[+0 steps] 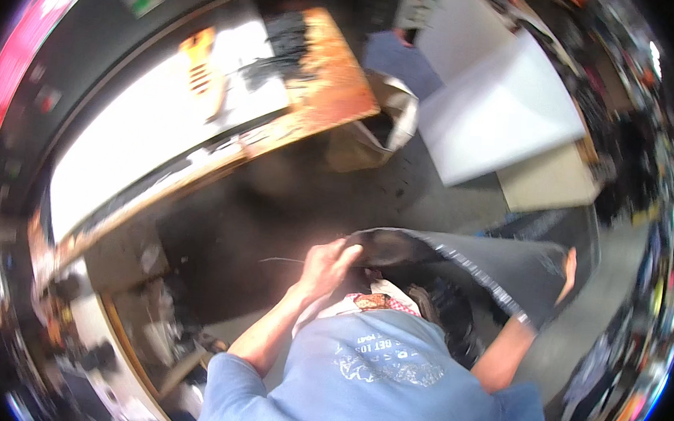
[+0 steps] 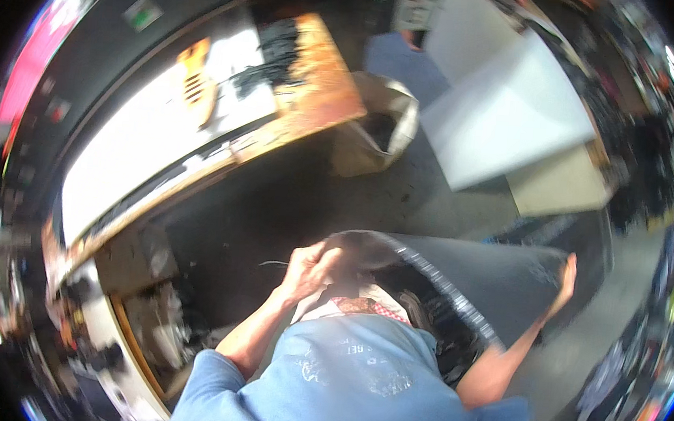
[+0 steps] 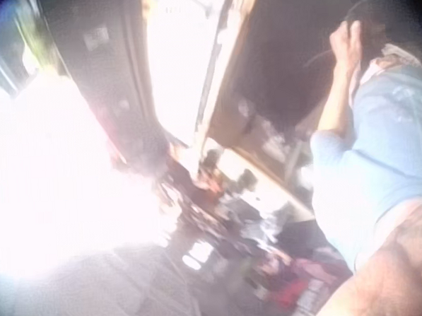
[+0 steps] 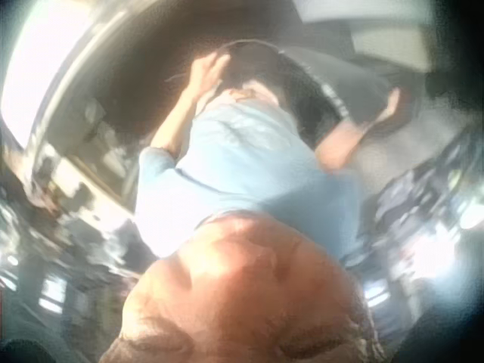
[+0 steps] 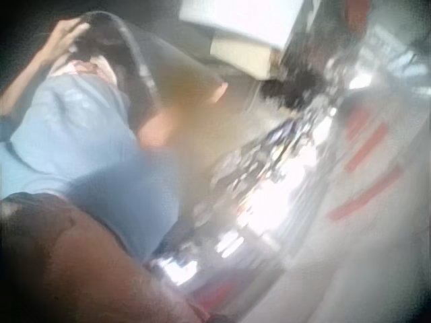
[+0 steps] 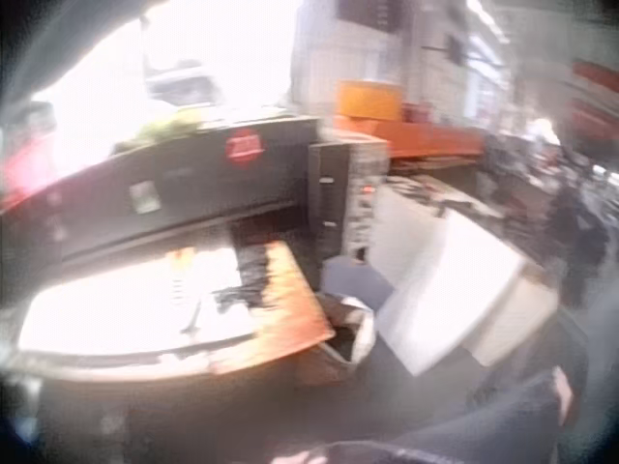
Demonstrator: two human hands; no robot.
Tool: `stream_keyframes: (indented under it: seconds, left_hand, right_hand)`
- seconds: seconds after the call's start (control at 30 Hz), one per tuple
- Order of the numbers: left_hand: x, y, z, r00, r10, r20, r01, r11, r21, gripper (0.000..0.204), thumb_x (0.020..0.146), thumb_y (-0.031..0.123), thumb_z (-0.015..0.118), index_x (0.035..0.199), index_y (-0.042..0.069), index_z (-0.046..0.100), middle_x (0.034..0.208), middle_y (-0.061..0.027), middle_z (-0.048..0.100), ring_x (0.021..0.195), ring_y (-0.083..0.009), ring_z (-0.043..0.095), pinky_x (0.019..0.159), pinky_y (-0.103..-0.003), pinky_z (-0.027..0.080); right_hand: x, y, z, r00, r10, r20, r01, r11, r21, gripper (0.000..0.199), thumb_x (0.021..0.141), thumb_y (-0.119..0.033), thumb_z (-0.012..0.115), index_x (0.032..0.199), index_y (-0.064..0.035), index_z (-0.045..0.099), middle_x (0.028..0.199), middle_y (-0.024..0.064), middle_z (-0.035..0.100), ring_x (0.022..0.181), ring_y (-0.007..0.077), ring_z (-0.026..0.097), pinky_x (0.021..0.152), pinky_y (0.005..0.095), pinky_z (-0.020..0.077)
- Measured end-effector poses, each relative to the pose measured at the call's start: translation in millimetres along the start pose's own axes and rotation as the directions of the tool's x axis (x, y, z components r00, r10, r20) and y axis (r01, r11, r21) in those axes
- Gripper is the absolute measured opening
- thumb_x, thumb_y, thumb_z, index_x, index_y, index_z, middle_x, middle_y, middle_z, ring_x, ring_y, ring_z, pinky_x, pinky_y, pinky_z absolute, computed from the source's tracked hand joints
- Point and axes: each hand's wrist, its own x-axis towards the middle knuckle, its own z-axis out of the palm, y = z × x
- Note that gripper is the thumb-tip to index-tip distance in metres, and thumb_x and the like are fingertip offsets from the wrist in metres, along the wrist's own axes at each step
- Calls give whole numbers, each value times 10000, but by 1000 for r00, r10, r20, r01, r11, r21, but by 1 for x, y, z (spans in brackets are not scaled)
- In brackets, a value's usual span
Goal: The person uses a wooden template and a cutting tool to cut multiple identical black rubber parts from a sheet on a workbench. They repeatedly align the template, cut around it, remove the finished part, and inspect the edges before stacking the pieces.
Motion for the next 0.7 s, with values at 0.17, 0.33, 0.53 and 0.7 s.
stream_keyframes:
  seconds: [0.17,0.33,0.53,0.7]
  left_hand:
    - [-13,25,-19,996,-43,-78,26,979,-203,298,1088,244,627,1213,-5,732,961,-86,782,882,-81,651,838,-309,537]
    - [-20,37,-64,981,-49,-187,-2,965,-262,312,1095,238,619,1272,2,718,1056,-96,808,954,-57,638,879,-298,544]
    - [-37,12,-133,951,-20,-308,-100,924,-370,334,1091,259,633,1263,-15,718,1004,-31,785,937,-51,601,837,-299,544]
    - [-83,4,-243,911,-77,-405,-142,864,-483,276,1072,236,679,1048,-33,735,851,101,587,807,-32,493,689,-263,484]
  right_hand:
    - [59,42,48,999,-26,40,18,981,195,357,1062,-373,552,1126,-40,662,1147,100,679,1117,257,646,966,436,506]
    - [86,57,113,952,-50,303,-12,980,199,349,1091,-348,514,1134,-28,647,1105,95,661,1035,254,648,960,425,498]
    - [43,35,258,968,-84,235,18,963,269,435,1079,-371,562,1242,15,679,1152,147,709,1059,303,684,1018,476,522]
    - [-66,19,419,921,-229,316,111,930,351,409,1059,-324,604,1177,54,704,1143,202,743,1042,318,721,1005,461,554]
